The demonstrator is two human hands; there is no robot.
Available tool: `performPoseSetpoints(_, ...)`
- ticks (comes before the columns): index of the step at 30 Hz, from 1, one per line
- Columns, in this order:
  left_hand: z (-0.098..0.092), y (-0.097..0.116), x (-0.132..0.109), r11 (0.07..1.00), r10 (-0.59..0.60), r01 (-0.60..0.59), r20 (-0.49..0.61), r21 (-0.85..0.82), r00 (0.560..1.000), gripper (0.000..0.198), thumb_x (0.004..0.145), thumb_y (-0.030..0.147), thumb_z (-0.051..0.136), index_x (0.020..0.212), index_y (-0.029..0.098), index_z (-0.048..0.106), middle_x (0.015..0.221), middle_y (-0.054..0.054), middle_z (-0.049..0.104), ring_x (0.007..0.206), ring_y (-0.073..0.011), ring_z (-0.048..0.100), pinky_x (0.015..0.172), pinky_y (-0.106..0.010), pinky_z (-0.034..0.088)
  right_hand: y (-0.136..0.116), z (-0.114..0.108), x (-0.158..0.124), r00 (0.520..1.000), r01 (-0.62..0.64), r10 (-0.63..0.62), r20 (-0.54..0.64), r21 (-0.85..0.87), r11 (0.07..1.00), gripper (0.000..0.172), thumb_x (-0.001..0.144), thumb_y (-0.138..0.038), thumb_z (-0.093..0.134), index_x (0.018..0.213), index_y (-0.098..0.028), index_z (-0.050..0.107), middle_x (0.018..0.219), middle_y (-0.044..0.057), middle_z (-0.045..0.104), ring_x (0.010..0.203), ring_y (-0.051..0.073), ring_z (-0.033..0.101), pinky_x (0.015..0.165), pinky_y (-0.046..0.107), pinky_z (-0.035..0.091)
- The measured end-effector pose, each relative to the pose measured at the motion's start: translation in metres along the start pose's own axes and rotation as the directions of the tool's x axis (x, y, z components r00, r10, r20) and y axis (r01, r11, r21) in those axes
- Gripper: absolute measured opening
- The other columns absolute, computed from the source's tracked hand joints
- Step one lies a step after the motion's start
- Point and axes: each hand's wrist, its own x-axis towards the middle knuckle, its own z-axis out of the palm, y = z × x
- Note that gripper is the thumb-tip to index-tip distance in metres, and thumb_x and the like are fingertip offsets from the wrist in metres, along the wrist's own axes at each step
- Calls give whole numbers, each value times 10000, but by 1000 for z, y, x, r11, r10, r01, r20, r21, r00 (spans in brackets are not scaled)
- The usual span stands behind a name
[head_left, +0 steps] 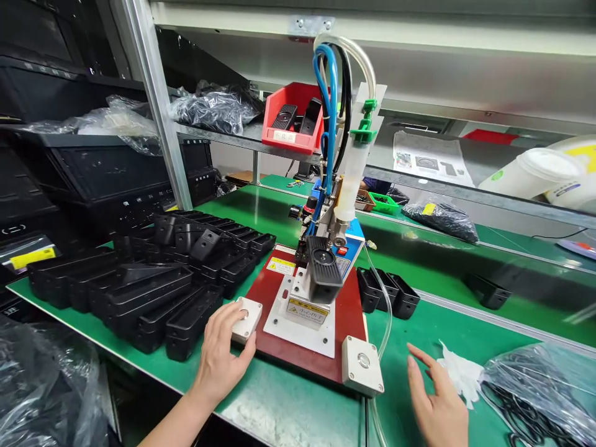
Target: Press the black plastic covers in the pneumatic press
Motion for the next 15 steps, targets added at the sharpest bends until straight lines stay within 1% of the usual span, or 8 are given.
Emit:
performPoseSetpoints(1, 1, -1, 1, 1000, -10, 10, 3, -2, 1000, 391, 848, 155, 602, 1219, 170, 477, 1241, -152, 559, 1183, -294, 528, 973, -492, 469, 15, 3, 2, 993, -114, 115, 40, -25, 993, 475, 841, -604, 494, 1003, -203, 691, 855, 86, 718, 651, 264, 681, 534, 386, 563)
performPoseSetpoints(2, 2, -1, 1, 1000, -19, 19, 7, -4, 1000, 383, 853, 162, 597, 1217, 170, 478, 1244, -153, 558, 1181, -294, 528, 970, -491, 473, 28, 6, 3, 972, -209, 212, 99, -40, 977, 496, 814, -630, 502, 971, -205, 702, 767, 72, 711, 540, 248, 649, 460, 376, 540)
performPoseSetpoints(3, 3, -1, 2, 1000, -26, 26, 9, -7, 1000, 374, 857, 169, 593, 1214, 173, 480, 1241, -152, 558, 1176, -293, 532, 965, -487, 478, 38, 9, 3, 949, -273, 278, 152, -49, 961, 504, 796, -642, 508, 954, -209, 710, 718, 59, 704, 474, 236, 619, 418, 370, 522)
performPoseSetpoints(4, 4, -2, 3, 999, -32, 32, 10, -9, 999, 367, 860, 174, 590, 1210, 176, 483, 1237, -150, 559, 1170, -292, 536, 961, -484, 482, 44, 11, 3, 933, -299, 302, 194, -45, 953, 499, 788, -640, 514, 944, -212, 717, 718, 57, 708, 455, 229, 608, 409, 368, 518)
performPoseSetpoints(6, 5, -2, 3, 999, -35, 36, 6, -15, 999, 363, 858, 181, 591, 1205, 186, 486, 1228, -144, 561, 1158, -289, 544, 956, -477, 487, 46, 15, 2, 945, -252, 249, 214, -16, 968, 471, 791, -617, 519, 921, -215, 727, 835, 78, 735, 554, 245, 655, 478, 384, 549)
performPoseSetpoints(9, 5, -2, 4, 999, -28, 28, 2, -21, 1000, 361, 850, 179, 602, 1194, 193, 495, 1210, -136, 566, 1144, -284, 553, 957, -468, 488, 38, 18, 1, 970, -137, 131, 206, 15, 990, 435, 792, -592, 514, 834, -215, 727, 1018, 99, 728, 839, 300, 695, 682, 447, 582)
performPoseSetpoints(11, 5, -2, 4, 999, -23, 23, 8, -22, 1000, 356, 847, 178, 605, 1188, 191, 501, 1205, -134, 568, 1141, -283, 554, 957, -465, 488, 34, 19, 2, 962, -148, 142, 232, 8, 989, 434, 789, -598, 499, 805, -224, 719, 1044, 92, 723, 941, 319, 677, 768, 483, 570)
performPoseSetpoints(15, 5, -2, 5, 1000, -20, 20, 11, -7, 1000, 340, 845, 174, 605, 1172, 183, 512, 1194, -132, 573, 1131, -281, 559, 945, -453, 497, 34, 18, 2, 938, -210, 206, 280, -17, 978, 438, 773, -611, 475, 800, -240, 707, 1098, 80, 708, 971, 314, 660, 759, 466, 564)
